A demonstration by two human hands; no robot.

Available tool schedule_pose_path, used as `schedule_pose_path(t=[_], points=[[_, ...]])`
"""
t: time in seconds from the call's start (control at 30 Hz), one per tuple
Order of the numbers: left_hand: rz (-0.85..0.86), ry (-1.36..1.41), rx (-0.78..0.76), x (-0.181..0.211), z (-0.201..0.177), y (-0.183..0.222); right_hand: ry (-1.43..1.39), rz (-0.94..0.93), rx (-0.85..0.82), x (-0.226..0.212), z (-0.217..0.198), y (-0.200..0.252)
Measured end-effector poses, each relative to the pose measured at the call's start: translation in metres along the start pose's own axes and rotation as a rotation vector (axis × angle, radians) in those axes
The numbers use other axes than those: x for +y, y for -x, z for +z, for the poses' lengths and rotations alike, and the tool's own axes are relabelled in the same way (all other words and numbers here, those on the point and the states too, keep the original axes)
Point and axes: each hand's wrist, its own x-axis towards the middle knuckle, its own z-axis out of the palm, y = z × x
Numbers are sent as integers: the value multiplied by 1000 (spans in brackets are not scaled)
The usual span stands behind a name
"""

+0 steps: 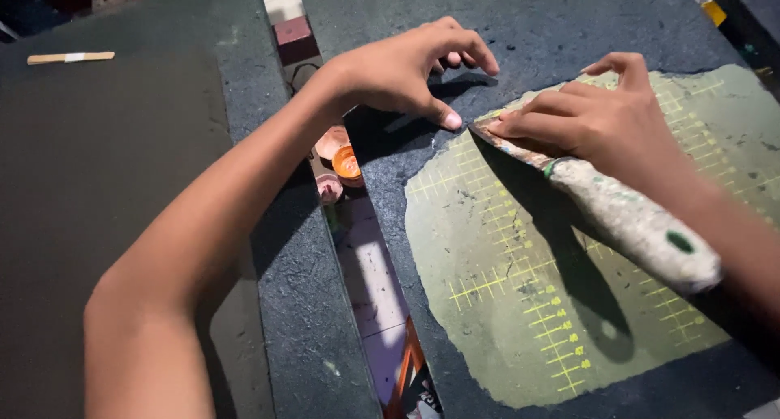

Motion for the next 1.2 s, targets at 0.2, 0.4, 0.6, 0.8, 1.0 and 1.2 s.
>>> schedule_pose_path(t=[0.2,0.4,0.6,0.8,1.0,1.2], points=[[37,-29,3,8,-1,0,-47,80,109,-13,3,4],[-34,-11,32,9,-1,1,-427,229,-101,-6,-19,-3],[-67,-28,18,14,-1,2,-6,52,-35,-6,0,1],[-104,-26,26,13,0,0,40,122,114,-19,-5,0],[-133,1,19,15,-4,-2,-298,181,-145,1,-3,4],[-54,-54,51,7,-3,-2,-123,17,-28,4,10,3]])
